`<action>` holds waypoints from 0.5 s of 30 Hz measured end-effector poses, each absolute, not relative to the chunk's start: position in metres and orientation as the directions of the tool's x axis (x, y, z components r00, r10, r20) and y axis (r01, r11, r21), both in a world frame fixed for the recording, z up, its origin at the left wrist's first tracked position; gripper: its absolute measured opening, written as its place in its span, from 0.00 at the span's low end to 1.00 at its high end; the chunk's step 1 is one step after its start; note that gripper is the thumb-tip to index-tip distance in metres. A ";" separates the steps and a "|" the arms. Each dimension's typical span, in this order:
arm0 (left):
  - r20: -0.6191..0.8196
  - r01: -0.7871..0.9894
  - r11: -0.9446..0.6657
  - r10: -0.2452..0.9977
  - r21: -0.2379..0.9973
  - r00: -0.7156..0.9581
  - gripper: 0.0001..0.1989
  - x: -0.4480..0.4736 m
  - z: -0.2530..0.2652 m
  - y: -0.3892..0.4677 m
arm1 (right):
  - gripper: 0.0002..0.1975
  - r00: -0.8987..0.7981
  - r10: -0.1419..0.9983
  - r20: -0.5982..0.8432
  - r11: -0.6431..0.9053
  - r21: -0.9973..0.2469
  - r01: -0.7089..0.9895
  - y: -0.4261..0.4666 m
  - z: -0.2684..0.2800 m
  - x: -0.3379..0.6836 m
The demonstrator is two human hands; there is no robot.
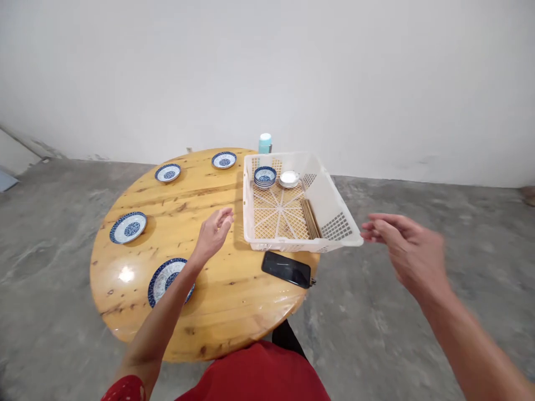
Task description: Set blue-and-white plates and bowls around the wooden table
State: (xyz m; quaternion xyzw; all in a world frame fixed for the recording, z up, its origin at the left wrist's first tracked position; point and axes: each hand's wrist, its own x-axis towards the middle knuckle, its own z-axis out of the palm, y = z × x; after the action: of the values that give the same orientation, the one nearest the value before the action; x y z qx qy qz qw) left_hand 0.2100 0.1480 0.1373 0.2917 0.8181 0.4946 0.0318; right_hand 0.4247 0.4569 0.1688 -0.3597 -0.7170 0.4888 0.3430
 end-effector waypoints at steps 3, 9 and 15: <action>0.173 0.415 0.372 0.535 0.831 -0.827 0.16 0.186 0.152 0.184 | 0.04 -0.620 0.784 -0.019 0.196 -0.940 0.278 0.479 0.179 0.367; -0.017 0.196 0.375 0.495 0.906 -0.869 0.15 0.134 0.158 0.281 | 0.04 -0.726 0.635 -0.263 0.093 -0.908 0.409 0.532 0.167 0.239; -0.305 -0.214 0.288 0.323 0.934 -0.896 0.10 0.076 0.116 0.364 | 0.04 -0.800 0.538 -0.266 0.162 -0.899 0.408 0.571 0.114 0.130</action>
State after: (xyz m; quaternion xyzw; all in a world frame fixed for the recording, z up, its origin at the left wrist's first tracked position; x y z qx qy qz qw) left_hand 0.0755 0.3642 0.1159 0.0355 0.7702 0.5957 0.2253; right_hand 0.1296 0.5714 0.1137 -0.3113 -0.7601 0.5675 0.0576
